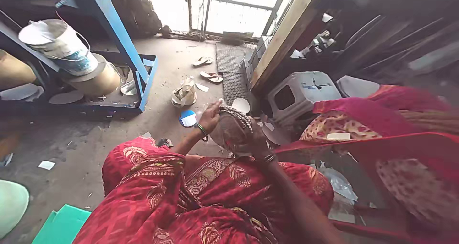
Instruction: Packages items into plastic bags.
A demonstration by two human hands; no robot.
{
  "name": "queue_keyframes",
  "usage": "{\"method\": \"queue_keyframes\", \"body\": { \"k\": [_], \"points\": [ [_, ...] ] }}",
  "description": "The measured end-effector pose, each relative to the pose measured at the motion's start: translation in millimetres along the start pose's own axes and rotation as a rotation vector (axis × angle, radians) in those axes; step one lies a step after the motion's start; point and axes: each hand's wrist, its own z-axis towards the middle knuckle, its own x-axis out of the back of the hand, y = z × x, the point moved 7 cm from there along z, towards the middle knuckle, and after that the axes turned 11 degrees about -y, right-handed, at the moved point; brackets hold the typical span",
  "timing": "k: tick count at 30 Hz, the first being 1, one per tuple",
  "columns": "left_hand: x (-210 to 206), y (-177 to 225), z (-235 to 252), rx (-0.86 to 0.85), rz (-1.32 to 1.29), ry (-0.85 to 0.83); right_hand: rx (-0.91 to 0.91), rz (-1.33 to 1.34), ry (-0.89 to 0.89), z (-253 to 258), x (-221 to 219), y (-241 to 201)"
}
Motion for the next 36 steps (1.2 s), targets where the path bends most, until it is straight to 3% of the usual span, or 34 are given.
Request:
{"method": "queue_keyframes", "body": {
  "k": [4,7,9,12,14,15,19,23,26,30,33,36],
  "points": [
    [-62,36,-21,-0.226,0.21,-0.264,-0.08,-0.05,-0.242,7,-21,-18],
    [-100,66,-44,-0.067,0.189,-0.486,-0.173,-0.065,-0.483,4,-28,-24],
    [-104,46,-43,-0.08,-0.054,-0.449,-0.166,-0.17,-0.599,8,-45,-17],
    [-75,25,-27,-0.046,-0.543,-0.249,-0.129,0.277,-0.46,22,-60,8],
    [-39,14,-10,-0.082,-0.76,-0.086,-0.104,0.701,-0.44,30,-62,20],
    [-19,8,-4,-0.081,-0.829,0.006,-0.067,0.769,-0.419,32,-51,14],
    [30,5,-2,-0.147,-0.914,0.131,0.136,0.463,-0.351,30,-15,-6],
    [48,12,-4,-0.209,-0.899,0.171,0.336,0.095,-0.28,23,-19,-38],
    [66,8,-10,-0.166,-0.925,0.26,0.338,0.033,-0.147,30,-31,-34],
    [78,1,-24,-0.015,-0.86,0.334,0.375,0.055,0.033,43,-8,-36],
    [91,-24,-36,0.18,-0.562,0.281,0.411,0.047,0.133,46,14,-54],
    [87,-55,-43,0.247,-0.264,0.044,0.436,-0.001,0.185,47,27,-75]
  ]
}}
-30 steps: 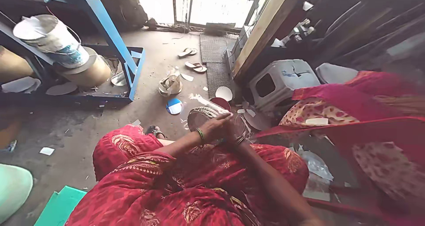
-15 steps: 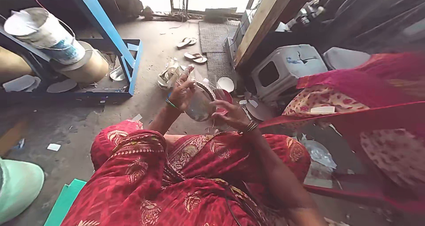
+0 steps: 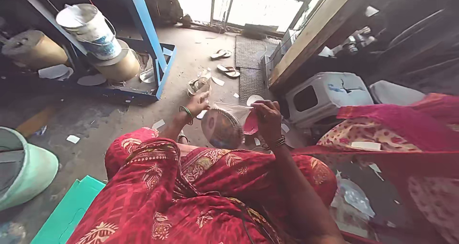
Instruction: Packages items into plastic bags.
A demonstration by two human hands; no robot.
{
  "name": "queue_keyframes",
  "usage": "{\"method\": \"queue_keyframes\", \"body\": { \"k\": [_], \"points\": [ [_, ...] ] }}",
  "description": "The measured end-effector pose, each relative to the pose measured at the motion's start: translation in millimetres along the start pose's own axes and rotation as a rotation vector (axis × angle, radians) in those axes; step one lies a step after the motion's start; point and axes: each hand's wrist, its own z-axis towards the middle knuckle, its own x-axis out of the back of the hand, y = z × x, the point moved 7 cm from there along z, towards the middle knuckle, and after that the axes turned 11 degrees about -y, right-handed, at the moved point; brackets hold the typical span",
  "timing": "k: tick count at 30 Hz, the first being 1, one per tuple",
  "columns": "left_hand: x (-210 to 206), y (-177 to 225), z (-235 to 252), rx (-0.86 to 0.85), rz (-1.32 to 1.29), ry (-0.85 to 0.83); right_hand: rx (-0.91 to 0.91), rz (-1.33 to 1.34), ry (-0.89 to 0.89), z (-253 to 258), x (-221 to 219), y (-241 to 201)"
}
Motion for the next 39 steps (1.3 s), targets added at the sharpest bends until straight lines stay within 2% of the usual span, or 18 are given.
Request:
{"method": "queue_keyframes", "body": {
  "k": [3,7,12,15,17,20,23,26,30,32,34,36,39],
  "points": [
    [-21,-16,-4,0.027,0.168,-0.248,-0.059,0.105,0.005,4,6,-1],
    [-48,-3,-10,-0.146,0.566,-0.441,-0.069,0.589,0.05,-1,14,21],
    [-60,13,-5,-0.291,0.888,-0.341,-0.098,0.704,0.085,-17,43,33],
    [-57,13,1,-0.338,1.079,-0.284,-0.186,0.773,0.149,-29,60,45],
    [-54,14,3,-0.345,1.048,-0.273,-0.194,0.759,0.182,-33,72,50],
    [-43,35,5,-0.591,0.76,-0.118,-0.178,0.713,0.148,-35,80,63],
    [-26,64,-1,-0.71,0.507,0.024,-0.254,0.283,0.022,-43,83,91],
    [-19,85,-7,-0.736,0.347,0.056,-0.295,-0.021,-0.237,-45,58,96],
    [-7,83,-6,-0.647,-0.199,0.037,-0.167,-0.016,-0.278,-44,47,80],
    [-6,81,-5,-0.647,-0.342,-0.006,-0.17,0.017,-0.289,-42,46,76],
    [-4,75,-4,-0.65,-0.296,0.011,-0.166,0.02,-0.295,-39,43,74],
    [-5,68,-5,-0.651,-0.14,0.038,-0.125,0.023,-0.304,-38,37,73],
    [-11,71,-10,-0.647,0.352,0.067,-0.101,-0.067,-0.326,-35,27,71]
  ]
}}
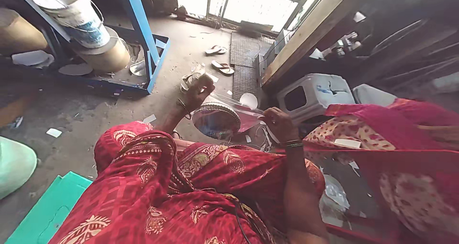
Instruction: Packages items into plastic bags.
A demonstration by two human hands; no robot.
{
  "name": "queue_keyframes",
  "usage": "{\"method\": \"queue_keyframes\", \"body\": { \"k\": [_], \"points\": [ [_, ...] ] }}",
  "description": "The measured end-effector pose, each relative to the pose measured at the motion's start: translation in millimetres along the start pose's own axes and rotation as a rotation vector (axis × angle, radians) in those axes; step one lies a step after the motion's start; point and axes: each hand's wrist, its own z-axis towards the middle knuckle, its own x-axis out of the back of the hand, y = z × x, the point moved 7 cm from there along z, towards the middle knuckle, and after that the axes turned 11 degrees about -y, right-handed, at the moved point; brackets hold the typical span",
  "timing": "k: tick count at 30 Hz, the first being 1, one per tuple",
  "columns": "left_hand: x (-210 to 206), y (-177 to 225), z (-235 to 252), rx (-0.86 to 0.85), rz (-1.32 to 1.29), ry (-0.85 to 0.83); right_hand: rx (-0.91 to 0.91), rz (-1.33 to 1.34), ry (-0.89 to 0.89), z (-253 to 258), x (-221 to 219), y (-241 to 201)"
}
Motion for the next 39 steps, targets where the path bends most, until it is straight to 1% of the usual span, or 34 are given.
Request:
{"method": "queue_keyframes", "body": {
  "k": [2,5,6,8,10,12,14,18,21,22,24,27,29,31,34,37,39],
  "points": [
    [-3,11,-1,-0.011,0.222,-0.075,-0.043,-0.093,-0.014,3,-5,2],
    [-11,26,-5,-0.166,0.58,-0.175,-0.081,-0.119,-0.023,6,-9,4],
    [-14,25,-6,-0.175,0.669,-0.22,-0.086,-0.124,-0.015,6,-8,3],
    [-19,17,-10,-0.134,0.753,-0.28,-0.098,-0.152,-0.003,7,-7,0],
    [-25,7,-12,-0.064,0.749,-0.338,-0.117,-0.166,0.011,8,-6,-6],
    [-29,-8,-15,0.104,0.665,-0.438,-0.141,-0.176,0.029,8,-2,-10],
    [-33,-25,-19,0.285,0.606,-0.544,-0.124,-0.14,0.053,8,1,-13],
    [-43,-42,-27,0.49,0.588,-0.69,-0.075,-0.122,0.052,8,2,-10],
    [-41,-67,-34,0.497,0.62,-0.696,-0.025,-0.087,0.06,3,-3,-10],
    [-41,-69,-34,0.492,0.603,-0.691,0.009,-0.073,0.078,3,-4,-13],
    [-47,-66,-30,0.441,0.567,-0.663,0.044,-0.039,0.101,4,0,-20],
    [-69,-49,-27,0.354,0.481,-0.641,0.03,0.029,0.148,2,8,-24],
    [-87,-40,-26,0.341,0.389,-0.633,0.041,0.061,0.162,1,12,-25],
    [-104,-44,-30,0.352,0.341,-0.638,0.091,0.084,0.174,0,14,-29],
    [-118,-60,-39,0.426,0.356,-0.685,0.156,0.142,0.189,0,11,-35],
    [-116,-81,-48,0.59,0.392,-0.769,0.207,0.167,0.168,-2,5,-39],
    [-109,-92,-52,0.655,0.475,-0.825,0.193,0.152,0.121,-1,2,-41]
  ]
}}
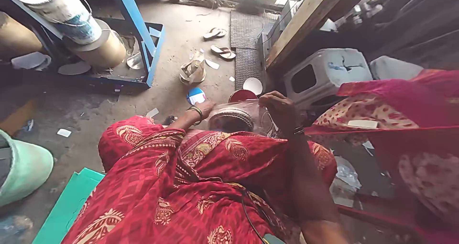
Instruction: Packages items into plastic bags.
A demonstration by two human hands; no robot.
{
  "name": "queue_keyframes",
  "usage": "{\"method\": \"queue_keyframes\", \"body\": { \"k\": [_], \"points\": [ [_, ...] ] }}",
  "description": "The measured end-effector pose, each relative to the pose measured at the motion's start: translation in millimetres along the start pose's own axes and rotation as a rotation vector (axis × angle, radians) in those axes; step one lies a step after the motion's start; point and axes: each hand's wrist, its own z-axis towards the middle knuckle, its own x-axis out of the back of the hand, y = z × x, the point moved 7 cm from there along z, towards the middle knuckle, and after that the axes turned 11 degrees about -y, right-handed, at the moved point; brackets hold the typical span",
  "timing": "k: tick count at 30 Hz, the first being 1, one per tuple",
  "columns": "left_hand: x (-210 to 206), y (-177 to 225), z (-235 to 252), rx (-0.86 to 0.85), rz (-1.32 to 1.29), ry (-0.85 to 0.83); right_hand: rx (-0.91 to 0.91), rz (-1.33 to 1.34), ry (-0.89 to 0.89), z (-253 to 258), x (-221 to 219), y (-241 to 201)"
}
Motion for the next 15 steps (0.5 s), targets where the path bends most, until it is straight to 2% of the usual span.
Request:
{"method": "queue_keyframes", "body": {
  "k": [3,5,7,10,15],
  "points": [
    [18,-5,-16,0.099,0.192,0.075,-0.181,-0.067,-0.14,-2,-13,15],
    [33,-4,-22,0.039,0.264,0.205,-0.262,-0.128,-0.228,-7,-30,34],
    [41,2,-27,-0.073,0.315,0.263,-0.319,-0.138,-0.311,-6,-53,61],
    [42,14,-38,-0.091,0.392,0.205,-0.507,-0.136,-0.502,-10,-72,73],
    [32,26,-43,0.025,0.448,0.046,-0.552,-0.37,-0.575,-15,-89,73]
  ]
}}
